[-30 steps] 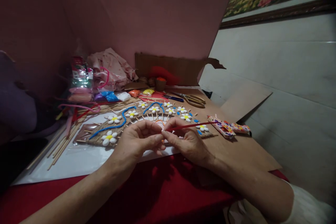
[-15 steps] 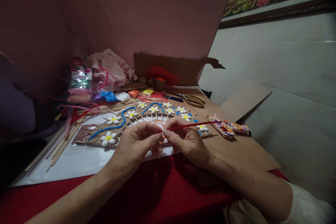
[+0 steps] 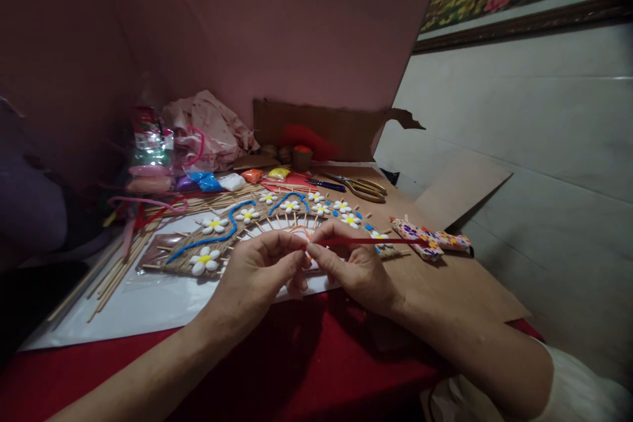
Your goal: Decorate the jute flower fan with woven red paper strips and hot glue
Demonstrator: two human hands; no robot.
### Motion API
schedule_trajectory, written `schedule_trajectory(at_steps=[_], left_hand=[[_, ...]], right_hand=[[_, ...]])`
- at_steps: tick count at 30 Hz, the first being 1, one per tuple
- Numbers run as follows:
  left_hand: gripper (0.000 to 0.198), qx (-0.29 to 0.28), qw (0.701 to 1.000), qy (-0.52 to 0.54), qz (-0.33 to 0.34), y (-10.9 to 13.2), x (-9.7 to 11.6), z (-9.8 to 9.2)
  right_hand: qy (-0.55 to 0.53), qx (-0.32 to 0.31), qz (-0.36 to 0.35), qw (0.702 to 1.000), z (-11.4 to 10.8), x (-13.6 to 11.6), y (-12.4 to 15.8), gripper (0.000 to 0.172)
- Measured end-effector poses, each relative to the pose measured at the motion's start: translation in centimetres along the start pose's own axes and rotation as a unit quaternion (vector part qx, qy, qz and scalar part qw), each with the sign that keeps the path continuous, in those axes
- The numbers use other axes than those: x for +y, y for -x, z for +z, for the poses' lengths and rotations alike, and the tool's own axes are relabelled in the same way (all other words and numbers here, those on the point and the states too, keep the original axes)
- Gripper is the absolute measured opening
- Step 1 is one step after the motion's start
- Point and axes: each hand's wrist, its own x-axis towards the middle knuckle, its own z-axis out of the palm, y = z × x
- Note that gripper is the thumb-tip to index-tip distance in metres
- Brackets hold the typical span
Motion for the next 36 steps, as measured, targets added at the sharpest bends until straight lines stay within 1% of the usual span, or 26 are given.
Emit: schedule_trajectory(at_steps=[3,6,12,24,30,32,36], left_hand=[[0.011,0.009,1.000,-0.001,-0.004,0.01,-0.03,-0.04],[0.010,0.020,1.000,-0.010,-0.008,0.07,-0.02,-0.04],[0.014,0.019,0.999,-0.032,-0.022,0.08,0.10,0.06],[0.014,0.020,0.999,-0.034,-0.001,0.18,0.04,0.10],[0.012,0.018,0.999,-0.032,-0.001,0.17,0.16,0.15],[0.012,0.013,0.999,-0.030,0.000,0.23,0.19,0.18],[0.014,0.013,0.999,-0.032,-0.003,0.32,0.18,0.20]], right_hand=[[0.026,0.005,-0.012,1.000,-0.06,-0.13,-0.03,0.010],[0.047,0.000,-0.009,0.999,-0.16,-0.08,0.01,0.011],[0.046,-0.014,-0.007,0.999,-0.24,0.30,0.23,0.011],[0.050,-0.019,-0.023,0.998,-0.11,-0.14,0.27,0.013],[0.054,-0.017,-0.025,0.998,-0.18,-0.17,0.20,0.008],[0.065,-0.012,-0.032,0.997,-0.19,-0.06,0.19,0.008],[0.091,0.000,-0.071,0.993,-0.10,0.04,0.24,0.007]])
